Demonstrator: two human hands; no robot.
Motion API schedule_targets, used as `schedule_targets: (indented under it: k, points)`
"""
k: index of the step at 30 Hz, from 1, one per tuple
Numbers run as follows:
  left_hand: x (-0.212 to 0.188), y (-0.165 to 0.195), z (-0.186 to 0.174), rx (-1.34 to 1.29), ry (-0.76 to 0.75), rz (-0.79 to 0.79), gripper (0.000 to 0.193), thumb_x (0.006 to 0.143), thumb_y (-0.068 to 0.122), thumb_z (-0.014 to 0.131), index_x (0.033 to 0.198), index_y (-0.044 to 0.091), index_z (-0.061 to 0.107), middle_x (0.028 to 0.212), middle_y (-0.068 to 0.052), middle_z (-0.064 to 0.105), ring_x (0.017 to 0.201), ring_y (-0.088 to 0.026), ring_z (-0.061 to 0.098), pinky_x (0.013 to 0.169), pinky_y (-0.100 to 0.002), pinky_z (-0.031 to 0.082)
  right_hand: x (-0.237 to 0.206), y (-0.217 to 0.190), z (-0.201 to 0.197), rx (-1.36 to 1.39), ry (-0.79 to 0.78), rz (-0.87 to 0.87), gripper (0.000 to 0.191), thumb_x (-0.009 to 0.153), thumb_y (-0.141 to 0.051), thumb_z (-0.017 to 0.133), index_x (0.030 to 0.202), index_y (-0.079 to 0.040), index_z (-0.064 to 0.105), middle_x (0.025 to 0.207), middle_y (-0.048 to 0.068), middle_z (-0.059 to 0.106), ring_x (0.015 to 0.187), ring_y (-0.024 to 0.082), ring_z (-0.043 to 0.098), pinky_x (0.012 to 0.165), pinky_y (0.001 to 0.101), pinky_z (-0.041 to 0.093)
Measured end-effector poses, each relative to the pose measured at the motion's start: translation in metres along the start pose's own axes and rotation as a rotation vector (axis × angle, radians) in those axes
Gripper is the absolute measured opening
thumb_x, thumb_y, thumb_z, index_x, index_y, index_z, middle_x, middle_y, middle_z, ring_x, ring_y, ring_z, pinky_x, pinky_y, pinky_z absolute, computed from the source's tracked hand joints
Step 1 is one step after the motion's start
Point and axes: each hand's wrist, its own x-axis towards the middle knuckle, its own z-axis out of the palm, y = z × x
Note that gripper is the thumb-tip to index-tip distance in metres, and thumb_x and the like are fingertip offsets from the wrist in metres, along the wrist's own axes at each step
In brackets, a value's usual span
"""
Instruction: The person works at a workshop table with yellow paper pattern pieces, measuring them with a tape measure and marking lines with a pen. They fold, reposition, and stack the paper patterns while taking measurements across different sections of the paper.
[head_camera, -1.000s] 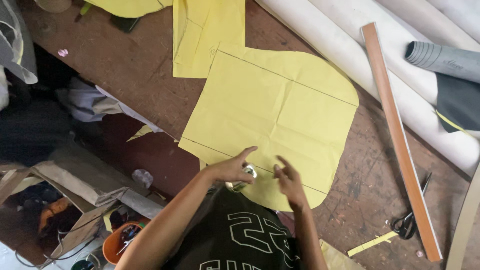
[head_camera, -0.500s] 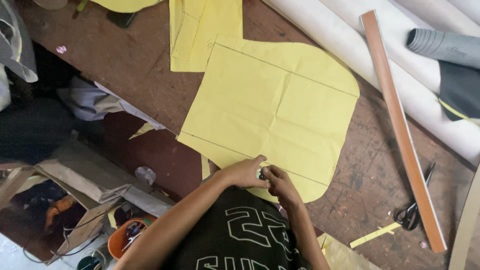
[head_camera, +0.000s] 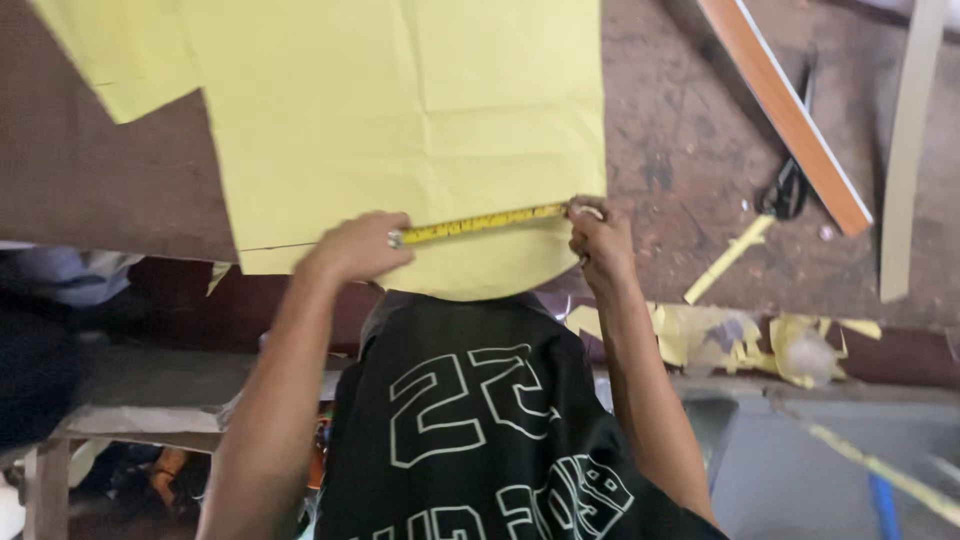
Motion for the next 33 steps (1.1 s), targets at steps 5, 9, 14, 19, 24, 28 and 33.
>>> schedule_targets:
  k: [5, 9, 14, 19, 24, 28, 33]
  points:
    - [0.008, 0.015, -0.018, 0.118, -0.026, -0.121, 0.045, 0.094, 0.043, 0.056, 0.132, 0.022, 0.065, 0.133, -0.010, 0.066, 0.122, -0.033, 0.063, 0.101, -0.051, 0.051, 0.006, 0.004, -0.012, -0.046, 0.226, -0.049, 0.023, 0.090, -0.002, 0.070, 0.112, 0.003, 0.067, 0.079, 0.003, 0.066, 0.047, 0.005, 0.042, 0.040, 0.0239, 0.031]
    - [0.013, 0.032, -0.012, 0.096, 0.027, -0.199, 0.040, 0.096, 0.040, 0.053, 0.130, 0.023, 0.068, 0.135, -0.008, 0.065, 0.122, -0.034, 0.062, 0.102, -0.054, 0.050, 0.009, 0.010, -0.007, -0.116, 0.287, -0.129, 0.019, 0.092, -0.004, 0.072, 0.110, 0.001, 0.069, 0.081, 0.003, 0.068, 0.049, 0.004, 0.043, 0.041, 0.0229, 0.031]
    - [0.011, 0.040, 0.016, 0.092, 0.177, -0.179, 0.033, 0.100, 0.039, 0.056, 0.122, 0.021, 0.071, 0.125, -0.011, 0.064, 0.118, -0.037, 0.061, 0.100, -0.068, 0.042, 0.006, 0.017, -0.008, -0.211, 0.400, -0.222, 0.014, 0.093, -0.005, 0.075, 0.105, 0.001, 0.070, 0.075, 0.001, 0.065, 0.052, 0.004, 0.046, 0.043, 0.0233, 0.032]
    - [0.011, 0.040, 0.042, 0.118, 0.315, -0.115, 0.029, 0.102, 0.037, 0.055, 0.117, 0.018, 0.071, 0.117, -0.014, 0.061, 0.111, -0.039, 0.061, 0.094, -0.072, 0.040, 0.007, 0.019, -0.009, -0.209, 0.458, -0.368, 0.015, 0.093, -0.005, 0.075, 0.106, 0.001, 0.071, 0.081, 0.000, 0.071, 0.069, 0.005, 0.060, 0.060, 0.0208, 0.048]
    - [0.016, 0.038, 0.053, 0.155, 0.362, -0.115, 0.028, 0.101, 0.037, 0.056, 0.115, 0.018, 0.071, 0.117, -0.013, 0.060, 0.109, -0.039, 0.060, 0.092, -0.073, 0.040, 0.012, 0.015, -0.014, -0.315, 0.437, -0.334, 0.015, 0.095, -0.009, 0.074, 0.106, 0.001, 0.071, 0.081, 0.001, 0.071, 0.070, 0.006, 0.062, 0.061, 0.0217, 0.048]
    - [0.017, 0.037, 0.054, 0.168, 0.368, -0.129, 0.027, 0.101, 0.036, 0.057, 0.115, 0.018, 0.071, 0.116, -0.014, 0.060, 0.108, -0.040, 0.060, 0.092, -0.072, 0.040, 0.009, 0.015, -0.030, -0.222, 0.425, -0.286, 0.014, 0.099, -0.013, 0.068, 0.105, -0.001, 0.071, 0.080, -0.001, 0.067, 0.062, 0.005, 0.057, 0.051, 0.0219, 0.042]
    - [0.014, 0.038, 0.054, 0.161, 0.388, -0.123, 0.027, 0.102, 0.036, 0.058, 0.115, 0.017, 0.071, 0.115, -0.015, 0.060, 0.109, -0.040, 0.060, 0.092, -0.073, 0.039, -0.002, 0.021, -0.059, -0.076, 0.404, -0.216, 0.012, 0.101, -0.014, 0.065, 0.108, -0.005, 0.068, 0.074, -0.001, 0.061, 0.052, 0.004, 0.045, 0.043, 0.0227, 0.032]
